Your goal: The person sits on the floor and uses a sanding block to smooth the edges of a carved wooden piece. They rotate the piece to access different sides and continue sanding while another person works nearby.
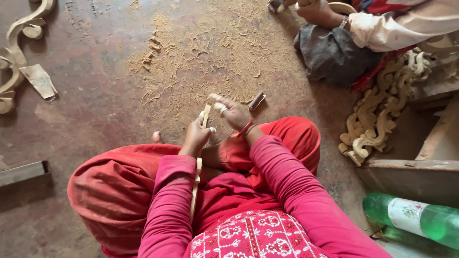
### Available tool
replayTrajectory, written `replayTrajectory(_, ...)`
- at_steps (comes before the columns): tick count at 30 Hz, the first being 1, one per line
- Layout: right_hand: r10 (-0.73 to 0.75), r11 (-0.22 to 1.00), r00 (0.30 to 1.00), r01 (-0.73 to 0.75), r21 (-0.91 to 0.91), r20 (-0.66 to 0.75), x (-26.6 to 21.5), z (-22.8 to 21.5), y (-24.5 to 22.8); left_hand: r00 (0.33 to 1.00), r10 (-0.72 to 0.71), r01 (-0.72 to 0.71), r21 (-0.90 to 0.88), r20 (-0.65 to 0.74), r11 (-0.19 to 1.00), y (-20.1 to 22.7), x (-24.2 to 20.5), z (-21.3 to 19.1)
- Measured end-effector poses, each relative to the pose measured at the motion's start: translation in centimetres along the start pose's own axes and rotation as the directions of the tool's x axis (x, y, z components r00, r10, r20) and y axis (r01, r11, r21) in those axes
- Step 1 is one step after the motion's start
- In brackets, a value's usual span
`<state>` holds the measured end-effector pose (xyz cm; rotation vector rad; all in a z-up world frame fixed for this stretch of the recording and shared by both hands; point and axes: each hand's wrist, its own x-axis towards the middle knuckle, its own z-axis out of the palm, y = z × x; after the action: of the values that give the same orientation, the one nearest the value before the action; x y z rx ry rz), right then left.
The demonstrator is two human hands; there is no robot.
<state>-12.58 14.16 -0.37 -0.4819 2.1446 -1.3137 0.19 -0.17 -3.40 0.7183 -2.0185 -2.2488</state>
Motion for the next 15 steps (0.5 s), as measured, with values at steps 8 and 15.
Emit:
replayTrajectory(8, -0.567, 0.783, 0.823, 0.539, -0.312, -0.002, 1.4, 3.3, 2.5, 0.999, 0.038, -0.033, 0.163, -0.024, 0.986, -1.7, 0.1, 0.4)
replayTrajectory(15, -0.53, 0.793, 0.844, 0.528, -0.303, 0.081, 0.5, 3.0, -0.4, 0.993, -0.118, 0.118, 0.005, 0.01, 0.993, -1.5, 0.7, -0.7)
